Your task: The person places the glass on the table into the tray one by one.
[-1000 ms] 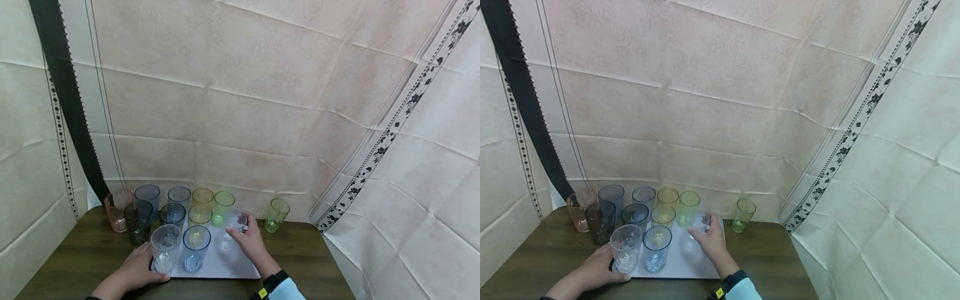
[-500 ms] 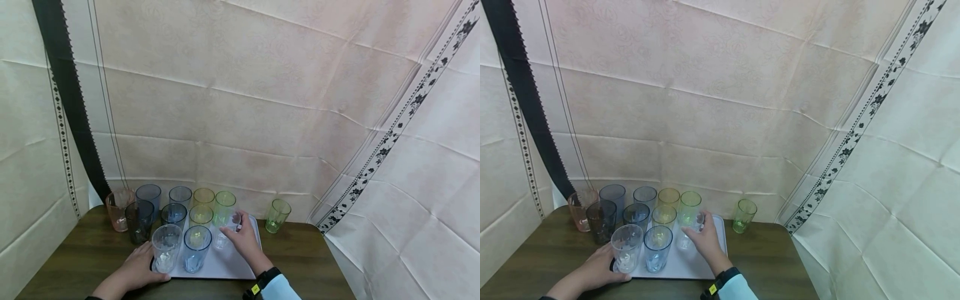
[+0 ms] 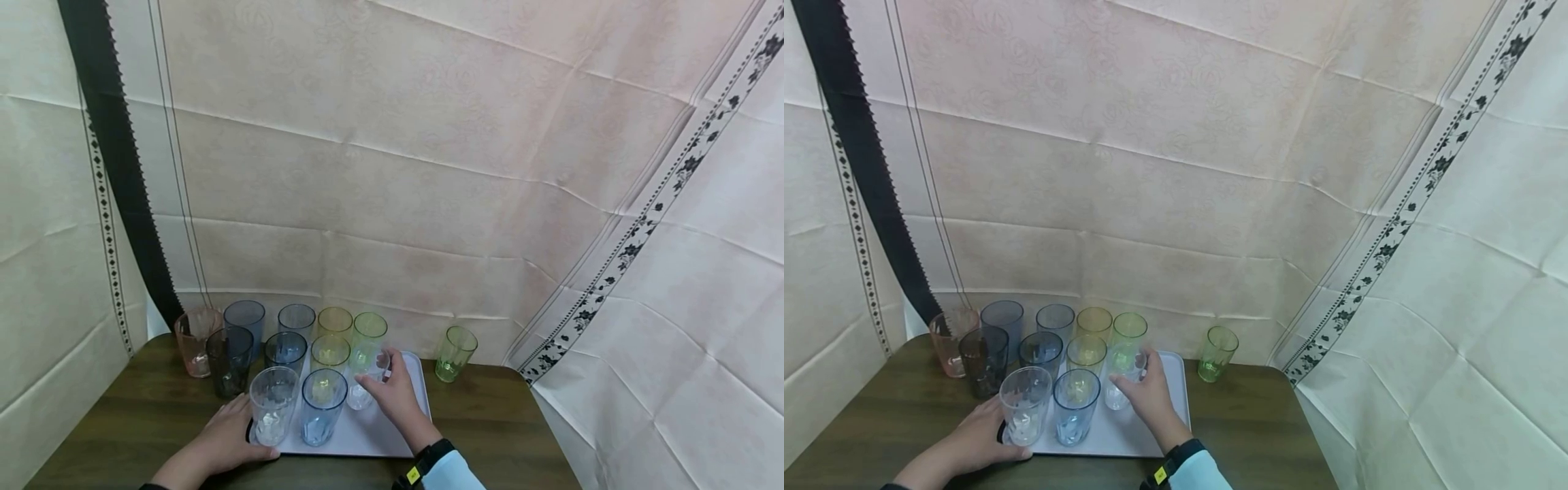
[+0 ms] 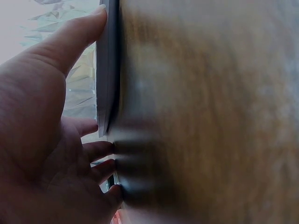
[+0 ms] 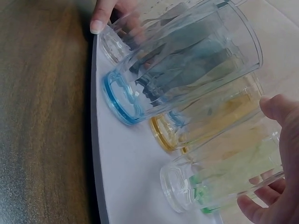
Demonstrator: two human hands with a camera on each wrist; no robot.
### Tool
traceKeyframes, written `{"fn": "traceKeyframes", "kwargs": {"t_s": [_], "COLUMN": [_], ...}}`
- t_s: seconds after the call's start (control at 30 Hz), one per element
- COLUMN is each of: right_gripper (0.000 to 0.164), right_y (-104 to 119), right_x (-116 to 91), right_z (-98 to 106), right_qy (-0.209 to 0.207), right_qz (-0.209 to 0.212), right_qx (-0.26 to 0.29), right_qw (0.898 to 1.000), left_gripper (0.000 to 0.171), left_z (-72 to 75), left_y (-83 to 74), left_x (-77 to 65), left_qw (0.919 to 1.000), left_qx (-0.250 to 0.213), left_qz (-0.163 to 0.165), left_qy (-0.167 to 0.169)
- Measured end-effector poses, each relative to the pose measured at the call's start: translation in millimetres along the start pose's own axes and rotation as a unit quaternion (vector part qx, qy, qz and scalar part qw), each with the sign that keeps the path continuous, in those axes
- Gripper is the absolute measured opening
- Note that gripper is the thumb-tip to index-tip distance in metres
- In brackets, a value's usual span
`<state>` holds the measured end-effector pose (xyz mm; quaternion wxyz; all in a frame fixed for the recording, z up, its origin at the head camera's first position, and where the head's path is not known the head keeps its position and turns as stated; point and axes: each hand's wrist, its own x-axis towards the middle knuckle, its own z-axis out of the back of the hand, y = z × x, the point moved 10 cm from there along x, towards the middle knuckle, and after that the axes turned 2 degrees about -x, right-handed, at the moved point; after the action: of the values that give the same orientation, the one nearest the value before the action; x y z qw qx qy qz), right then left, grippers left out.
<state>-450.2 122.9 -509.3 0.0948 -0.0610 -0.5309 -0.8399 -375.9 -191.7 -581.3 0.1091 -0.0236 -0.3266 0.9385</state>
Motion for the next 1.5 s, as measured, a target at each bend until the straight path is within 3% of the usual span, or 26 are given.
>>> {"fn": "traceKeyframes", "kwargs": {"t_s": [0.47,0.8,0.93,1.17,1.33,1.5], "right_gripper": [0.087,0.101,0.094,0.090,0.085,0.086], "right_y": [0,2,-3,-37,-64,-83], "right_x": [-2,-5,-8,-21,-26,-19], "right_z": [0,10,30,82,123,159], "right_qy": [-0.003,0.013,-0.009,-0.069,-0.137,-0.180], "right_qz": [-0.008,-0.009,-0.005,-0.048,-0.069,-0.100], "right_qx": [-0.003,-0.014,-0.026,-0.046,-0.078,-0.090], "right_qw": [1.000,1.000,1.000,0.995,0.985,0.974], "left_gripper": [0.125,0.120,0.121,0.125,0.124,0.121], "left_z": [0.3,-0.3,0.0,0.0,1.6,2.0], "left_y": [-2.1,-1.3,-0.5,0.2,-1.8,-4.2], "left_x": [1.2,0.8,0.9,1.6,0.8,0.2], "left_qw": [1.0000,0.9996,0.9995,0.9997,0.9995,0.9991], "left_qx": [0.004,0.022,0.023,0.016,0.021,0.030], "left_qz": [-0.006,-0.015,-0.017,-0.015,-0.019,-0.025], "left_qy": [-0.005,-0.008,-0.011,-0.013,-0.016,-0.017]}}
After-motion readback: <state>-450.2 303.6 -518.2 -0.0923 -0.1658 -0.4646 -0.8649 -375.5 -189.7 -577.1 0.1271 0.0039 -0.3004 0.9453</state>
